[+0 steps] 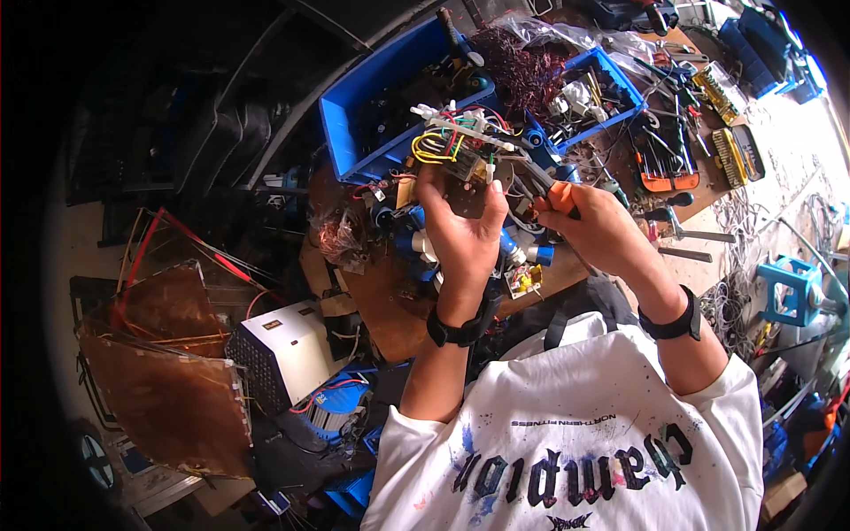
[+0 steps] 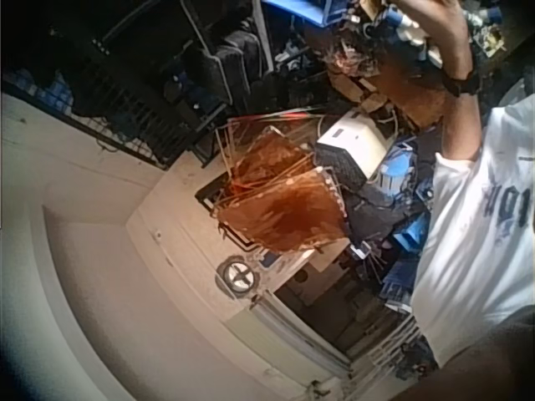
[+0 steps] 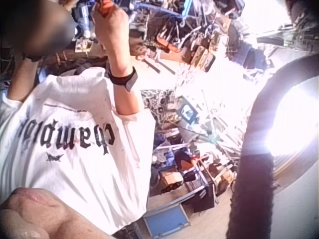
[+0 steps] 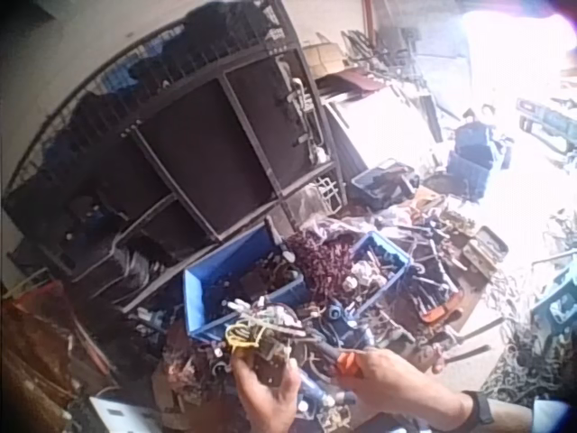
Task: The person disassembles a small electronic component with wires using a screwdriver and pliers. They remove screws, separate parts, and strip wire insulation while working at a cluttered workbench.
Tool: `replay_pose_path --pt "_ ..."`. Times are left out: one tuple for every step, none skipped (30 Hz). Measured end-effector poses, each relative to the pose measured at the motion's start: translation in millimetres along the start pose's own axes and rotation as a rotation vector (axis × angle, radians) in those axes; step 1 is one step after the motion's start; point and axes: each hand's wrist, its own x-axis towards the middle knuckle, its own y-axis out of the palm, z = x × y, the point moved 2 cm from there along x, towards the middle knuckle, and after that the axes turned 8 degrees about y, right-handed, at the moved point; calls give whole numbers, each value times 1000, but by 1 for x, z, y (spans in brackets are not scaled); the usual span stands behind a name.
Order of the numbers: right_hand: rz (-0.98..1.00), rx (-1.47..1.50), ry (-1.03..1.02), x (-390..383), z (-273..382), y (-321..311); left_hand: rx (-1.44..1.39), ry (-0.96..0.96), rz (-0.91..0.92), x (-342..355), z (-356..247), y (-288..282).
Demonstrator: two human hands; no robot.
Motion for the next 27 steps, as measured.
replay_pose_path --pt "-24 -40 -11 -1 1 0 16 13 1 0 1 0" --pt "-47 -79 -22 -1 2 -1 33 27 1 1 1 0" --pt "-71 -119 -33 -2 3 -1 26 18 1 1 0 0" --pt "-105 -140 -48 -3 4 0 19 9 0 2 -1 0" --pt "-139 -161 -63 -5 5 1 11 0 -1 2 -2 0" --pt "-173 -183 -78 -5 5 1 30 12 1 2 -2 0" --pt "-176 -188 -78 -6 5 0 49 23 2 2 -1 -1" --pt "-179 -192 -78 -6 6 -2 68 35 4 3 -1 -2" --pt "-183 -197 -78 -5 7 -4 49 11 3 3 -1 -2" --pt "-180 -225 -69 -5 8 -3 29 -14 2 3 -2 -2" --pt "-178 -253 -58 -6 9 -1 8 -38 2 3 -2 -1" --pt "-176 -281 -47 -6 9 -1 31 -14 7 2 -2 -1" --pt "-166 -258 -45 -5 6 0 54 10 11 2 -1 -2" --pt "-153 -234 -45 -2 3 2 79 34 16 2 0 -3" --pt "-140 -210 -45 -1 1 3 78 45 22 2 -1 -3" --pt "-165 -214 -58 -1 1 2 77 56 28 2 -2 -1" --pt "-189 -220 -70 -1 0 0 76 66 33 2 -2 0" --pt "-212 -225 -83 -2 0 -2 57 50 23 1 -1 -1" --pt "-196 -242 -83 -1 1 -3 39 34 13 0 2 -1" --pt "-185 -257 -81 1 4 -7 18 20 6 1 4 -1" --pt "-173 -273 -80 2 6 -9 16 12 -2 1 2 -1" --pt "-160 -249 -78 0 8 -10 14 4 -11 2 0 0" --pt "-141 -227 -77 -2 10 -10 15 -7 -22 1 -1 0" --pt "-122 -204 -75 -4 12 -9 -1 -6 -19 1 -1 0" --pt "-97 -164 -81 -6 13 -10 -16 -5 -16 1 0 0" --pt "-76 -123 -86 -7 15 -12 -34 -1 -11 2 0 0" --pt "-55 -81 -92 -8 16 -12 -33 -9 -11 3 -1 -1"
